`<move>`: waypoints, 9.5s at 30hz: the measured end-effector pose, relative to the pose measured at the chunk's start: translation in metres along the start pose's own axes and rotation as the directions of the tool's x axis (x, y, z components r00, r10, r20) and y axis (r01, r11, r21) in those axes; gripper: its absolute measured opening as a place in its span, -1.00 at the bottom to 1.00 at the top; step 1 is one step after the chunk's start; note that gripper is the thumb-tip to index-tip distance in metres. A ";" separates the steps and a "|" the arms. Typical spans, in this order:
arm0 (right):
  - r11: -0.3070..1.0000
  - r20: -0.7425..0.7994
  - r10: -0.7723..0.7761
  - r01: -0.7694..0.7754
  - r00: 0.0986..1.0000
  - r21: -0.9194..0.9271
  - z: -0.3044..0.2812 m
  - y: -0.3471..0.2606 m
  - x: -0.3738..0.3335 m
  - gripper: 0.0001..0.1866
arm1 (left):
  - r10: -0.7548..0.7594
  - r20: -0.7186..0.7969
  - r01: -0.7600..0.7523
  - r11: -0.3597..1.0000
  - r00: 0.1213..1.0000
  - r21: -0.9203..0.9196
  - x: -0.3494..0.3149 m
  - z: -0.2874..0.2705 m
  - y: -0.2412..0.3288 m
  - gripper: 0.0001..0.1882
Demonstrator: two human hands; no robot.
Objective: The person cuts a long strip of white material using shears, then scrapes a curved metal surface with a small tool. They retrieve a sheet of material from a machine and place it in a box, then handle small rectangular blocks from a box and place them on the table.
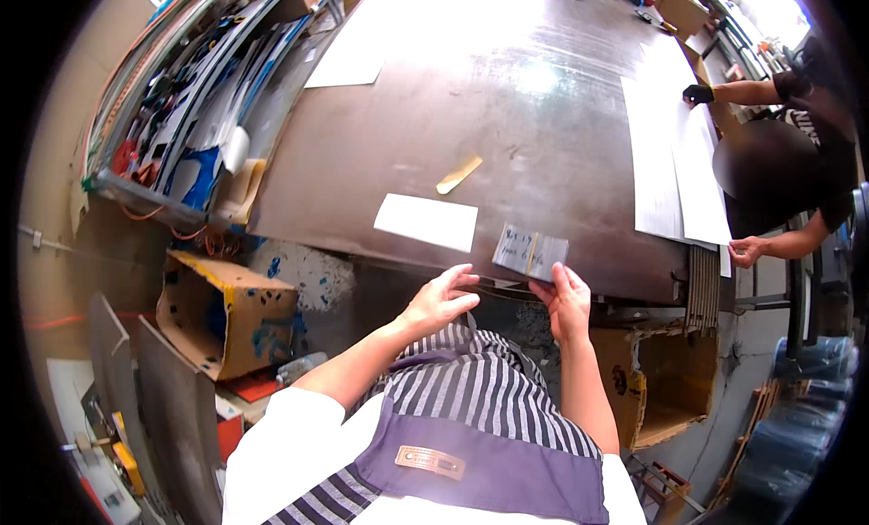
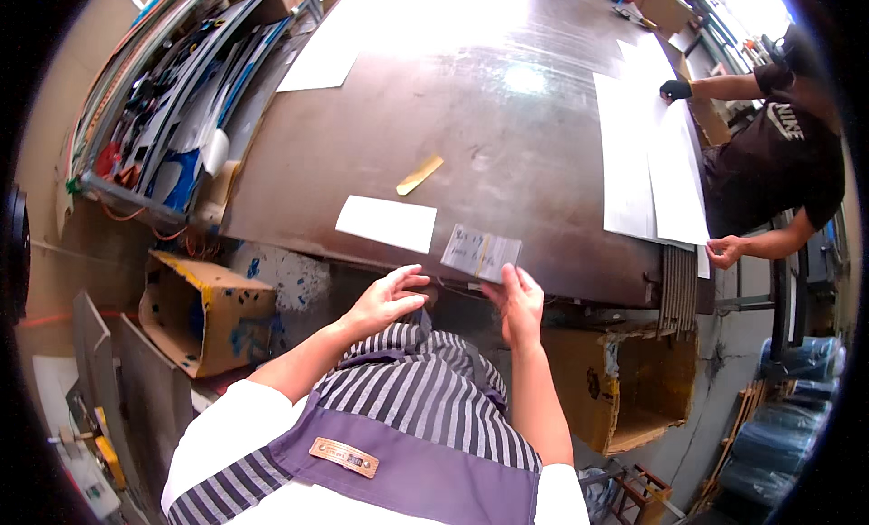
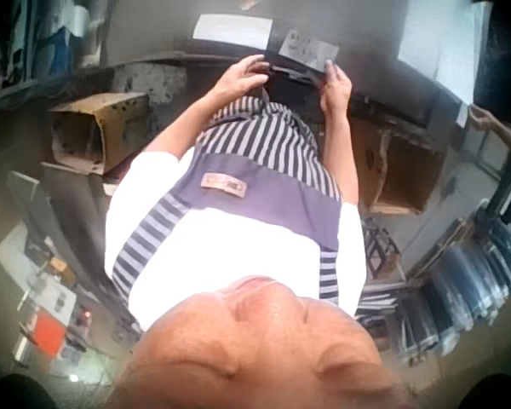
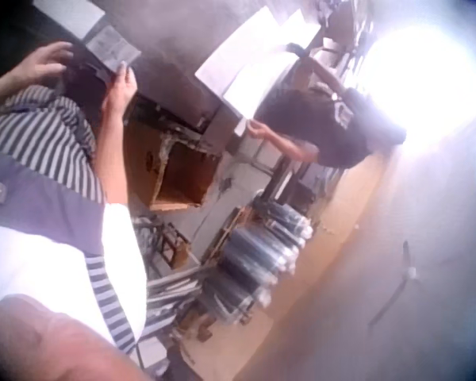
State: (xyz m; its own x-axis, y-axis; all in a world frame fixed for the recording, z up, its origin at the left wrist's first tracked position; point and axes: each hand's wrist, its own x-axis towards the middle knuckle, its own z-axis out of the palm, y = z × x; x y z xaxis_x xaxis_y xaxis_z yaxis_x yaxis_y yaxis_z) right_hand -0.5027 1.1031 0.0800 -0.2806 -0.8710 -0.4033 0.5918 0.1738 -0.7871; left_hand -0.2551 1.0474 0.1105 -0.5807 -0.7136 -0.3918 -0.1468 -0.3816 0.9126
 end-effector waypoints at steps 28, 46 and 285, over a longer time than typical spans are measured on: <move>-0.264 -0.140 -0.198 -0.190 0.970 -0.946 -0.056 0.034 0.065 0.00 | 0.220 0.605 -0.609 -0.056 0.765 0.791 0.293 0.020 0.031 0.03; 0.870 0.022 -0.318 0.301 0.948 -0.391 0.014 -0.078 0.055 -0.24 | -0.171 0.595 0.073 0.980 0.786 0.187 0.210 0.040 0.089 0.03; 0.994 -0.255 -0.105 0.107 0.961 -0.007 0.015 -0.037 0.074 -0.65 | -0.248 0.601 0.410 0.900 0.760 -0.147 0.215 0.048 0.072 -0.74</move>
State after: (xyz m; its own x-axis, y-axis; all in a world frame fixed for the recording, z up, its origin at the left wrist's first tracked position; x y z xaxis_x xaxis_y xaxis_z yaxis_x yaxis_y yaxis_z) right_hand -0.5339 1.0256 0.0866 -0.5247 -0.7381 -0.4242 0.5534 0.0829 -0.8288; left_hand -0.4288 0.8943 0.0978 -0.8863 -0.0944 -0.4534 -0.2526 -0.7220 0.6441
